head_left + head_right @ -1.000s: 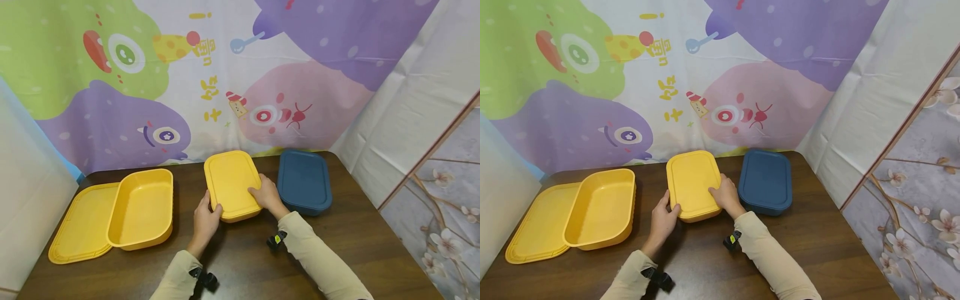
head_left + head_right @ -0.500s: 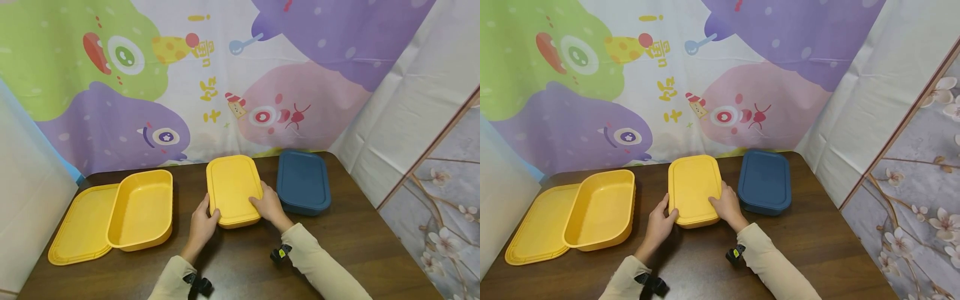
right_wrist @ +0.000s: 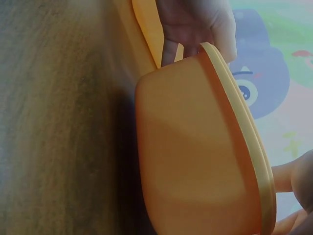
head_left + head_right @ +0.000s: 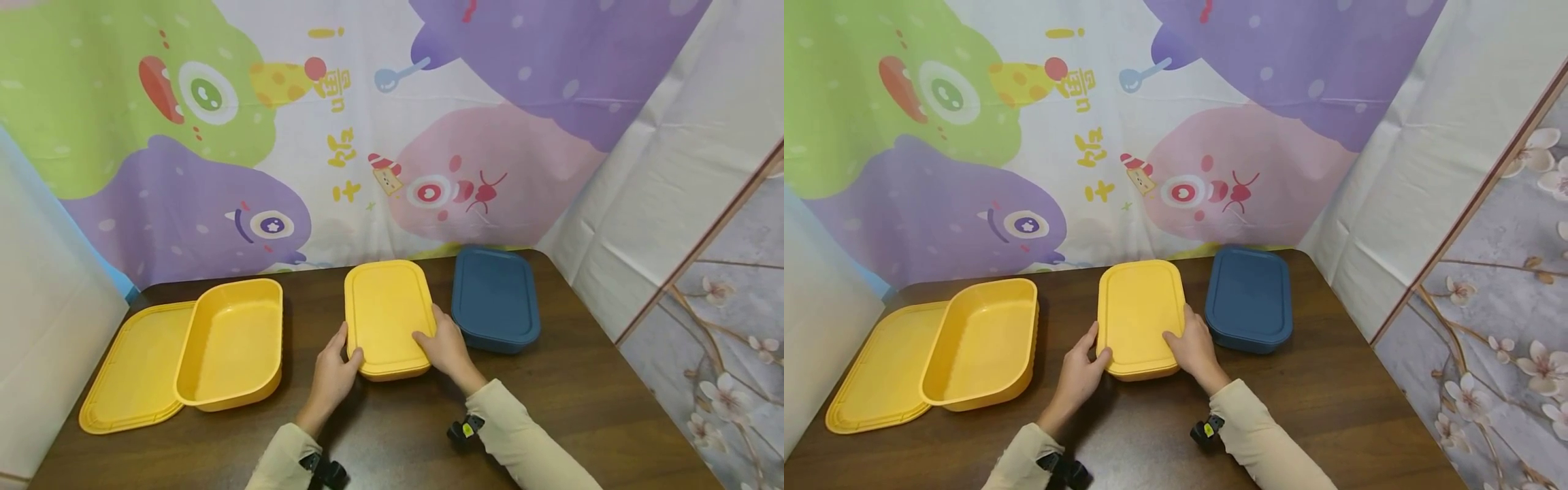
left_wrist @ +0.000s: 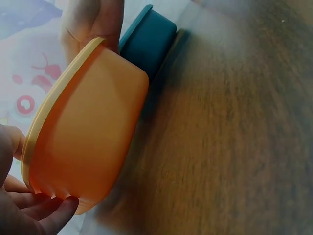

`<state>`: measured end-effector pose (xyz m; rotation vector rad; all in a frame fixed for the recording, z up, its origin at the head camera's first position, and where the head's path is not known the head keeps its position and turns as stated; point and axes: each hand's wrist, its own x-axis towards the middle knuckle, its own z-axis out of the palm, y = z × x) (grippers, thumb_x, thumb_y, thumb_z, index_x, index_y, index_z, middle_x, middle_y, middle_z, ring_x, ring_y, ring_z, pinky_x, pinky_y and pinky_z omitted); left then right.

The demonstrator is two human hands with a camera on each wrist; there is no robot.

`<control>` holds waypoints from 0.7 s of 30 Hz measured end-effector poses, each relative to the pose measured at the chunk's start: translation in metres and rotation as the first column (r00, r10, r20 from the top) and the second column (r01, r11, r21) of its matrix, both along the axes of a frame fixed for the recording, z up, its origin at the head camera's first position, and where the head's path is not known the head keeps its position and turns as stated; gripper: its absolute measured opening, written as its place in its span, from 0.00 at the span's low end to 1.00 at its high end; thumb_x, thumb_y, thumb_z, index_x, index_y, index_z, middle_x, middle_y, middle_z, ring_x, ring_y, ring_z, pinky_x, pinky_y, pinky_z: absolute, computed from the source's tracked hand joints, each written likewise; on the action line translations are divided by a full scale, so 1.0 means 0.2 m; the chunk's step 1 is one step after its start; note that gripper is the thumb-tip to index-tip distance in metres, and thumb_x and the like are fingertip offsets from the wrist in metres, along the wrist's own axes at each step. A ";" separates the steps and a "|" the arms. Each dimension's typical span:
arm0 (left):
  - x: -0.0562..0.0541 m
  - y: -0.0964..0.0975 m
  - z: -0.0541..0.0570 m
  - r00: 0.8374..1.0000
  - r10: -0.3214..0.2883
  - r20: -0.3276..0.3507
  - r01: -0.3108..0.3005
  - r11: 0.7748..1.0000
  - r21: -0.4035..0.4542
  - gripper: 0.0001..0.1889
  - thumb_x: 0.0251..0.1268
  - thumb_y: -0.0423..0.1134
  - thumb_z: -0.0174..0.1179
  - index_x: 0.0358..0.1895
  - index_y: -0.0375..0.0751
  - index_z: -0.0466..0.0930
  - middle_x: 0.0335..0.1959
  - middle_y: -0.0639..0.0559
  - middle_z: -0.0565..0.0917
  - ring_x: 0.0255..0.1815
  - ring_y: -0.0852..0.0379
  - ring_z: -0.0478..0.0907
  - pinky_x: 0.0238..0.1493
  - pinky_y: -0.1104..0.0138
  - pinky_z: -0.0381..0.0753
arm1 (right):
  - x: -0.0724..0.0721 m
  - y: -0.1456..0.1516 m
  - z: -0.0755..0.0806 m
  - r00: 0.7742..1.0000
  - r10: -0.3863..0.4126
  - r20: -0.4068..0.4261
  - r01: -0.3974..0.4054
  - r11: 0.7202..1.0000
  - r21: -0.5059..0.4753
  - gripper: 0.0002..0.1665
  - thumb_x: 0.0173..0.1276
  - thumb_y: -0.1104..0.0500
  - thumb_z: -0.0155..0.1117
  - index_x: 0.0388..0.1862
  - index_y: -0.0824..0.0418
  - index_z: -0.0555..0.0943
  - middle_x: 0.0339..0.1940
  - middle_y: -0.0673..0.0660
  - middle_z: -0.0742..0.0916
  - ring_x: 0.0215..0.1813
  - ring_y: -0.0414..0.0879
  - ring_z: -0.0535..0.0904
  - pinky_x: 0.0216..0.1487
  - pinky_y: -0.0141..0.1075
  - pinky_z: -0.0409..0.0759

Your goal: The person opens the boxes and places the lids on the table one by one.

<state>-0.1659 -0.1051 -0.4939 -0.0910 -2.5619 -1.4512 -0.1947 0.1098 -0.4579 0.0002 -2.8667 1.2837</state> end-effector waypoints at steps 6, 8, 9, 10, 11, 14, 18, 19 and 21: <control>0.01 0.02 0.00 1.000 -0.004 -0.009 0.004 1.000 0.000 0.33 0.63 0.37 0.57 0.70 0.27 0.61 0.70 0.34 0.69 0.71 0.42 0.67 0.70 0.50 0.67 | 0.01 0.02 -0.02 1.000 0.000 -0.015 0.000 1.000 -0.015 0.43 0.66 0.56 0.64 0.74 0.71 0.59 0.69 0.72 0.72 0.69 0.64 0.69 0.67 0.54 0.70; 0.01 0.02 -0.01 1.000 -0.007 -0.011 0.007 1.000 0.002 0.33 0.63 0.37 0.57 0.70 0.27 0.61 0.69 0.34 0.69 0.71 0.42 0.67 0.69 0.50 0.67 | 0.01 0.02 -0.02 1.000 -0.004 -0.016 0.004 1.000 -0.011 0.43 0.65 0.56 0.64 0.74 0.72 0.59 0.69 0.72 0.71 0.69 0.64 0.69 0.68 0.54 0.70; 0.01 0.02 -0.01 1.000 -0.010 -0.012 0.010 1.000 0.001 0.33 0.63 0.37 0.57 0.70 0.27 0.61 0.69 0.34 0.69 0.71 0.42 0.67 0.69 0.50 0.67 | 0.01 0.02 -0.02 1.000 -0.007 -0.014 0.007 1.000 -0.011 0.44 0.65 0.56 0.64 0.74 0.72 0.59 0.69 0.72 0.71 0.69 0.64 0.69 0.68 0.54 0.69; 0.00 0.03 -0.01 1.000 -0.013 -0.010 0.013 1.000 0.000 0.33 0.63 0.37 0.57 0.70 0.27 0.61 0.69 0.34 0.69 0.71 0.42 0.67 0.70 0.50 0.67 | 0.01 0.03 -0.02 1.000 -0.012 -0.010 0.012 1.000 -0.011 0.44 0.65 0.56 0.64 0.74 0.72 0.59 0.69 0.72 0.71 0.69 0.64 0.69 0.68 0.54 0.69; 0.00 0.03 -0.01 1.000 -0.016 -0.008 0.016 1.000 -0.001 0.33 0.63 0.38 0.57 0.70 0.27 0.61 0.70 0.34 0.68 0.71 0.42 0.66 0.70 0.50 0.66 | 0.01 0.03 -0.02 1.000 -0.015 -0.006 0.015 1.000 -0.012 0.44 0.65 0.56 0.64 0.74 0.71 0.59 0.70 0.72 0.71 0.70 0.64 0.68 0.68 0.54 0.69; 0.00 0.03 -0.02 1.000 -0.016 -0.003 0.016 1.000 -0.008 0.33 0.63 0.38 0.57 0.70 0.26 0.61 0.69 0.34 0.69 0.71 0.41 0.66 0.70 0.50 0.66 | 0.02 0.03 -0.03 1.000 -0.017 0.005 0.017 1.000 -0.018 0.44 0.65 0.56 0.64 0.74 0.71 0.59 0.70 0.72 0.71 0.70 0.64 0.68 0.68 0.54 0.69; 0.01 0.03 -0.02 1.000 -0.016 -0.011 0.016 1.000 -0.023 0.33 0.63 0.38 0.57 0.70 0.26 0.62 0.69 0.33 0.70 0.71 0.40 0.67 0.69 0.49 0.67 | 0.02 0.04 -0.05 1.000 -0.012 0.004 0.012 1.000 -0.020 0.43 0.66 0.57 0.64 0.74 0.71 0.59 0.70 0.72 0.71 0.70 0.64 0.68 0.68 0.55 0.69; 0.01 0.03 -0.02 1.000 -0.019 -0.011 0.019 0.999 -0.027 0.33 0.63 0.38 0.57 0.70 0.26 0.62 0.69 0.33 0.70 0.70 0.40 0.67 0.69 0.49 0.67 | 0.02 0.04 -0.05 1.000 -0.010 0.005 0.010 1.000 -0.025 0.43 0.66 0.56 0.63 0.74 0.71 0.59 0.70 0.72 0.71 0.70 0.64 0.68 0.68 0.55 0.69; 0.01 0.04 -0.02 1.000 -0.027 -0.015 0.027 0.999 -0.038 0.33 0.64 0.38 0.57 0.70 0.26 0.62 0.69 0.32 0.70 0.70 0.39 0.68 0.69 0.48 0.67 | 0.03 0.05 -0.06 1.000 -0.009 0.008 0.010 0.999 -0.030 0.43 0.67 0.56 0.63 0.74 0.71 0.58 0.70 0.72 0.70 0.70 0.65 0.68 0.68 0.55 0.68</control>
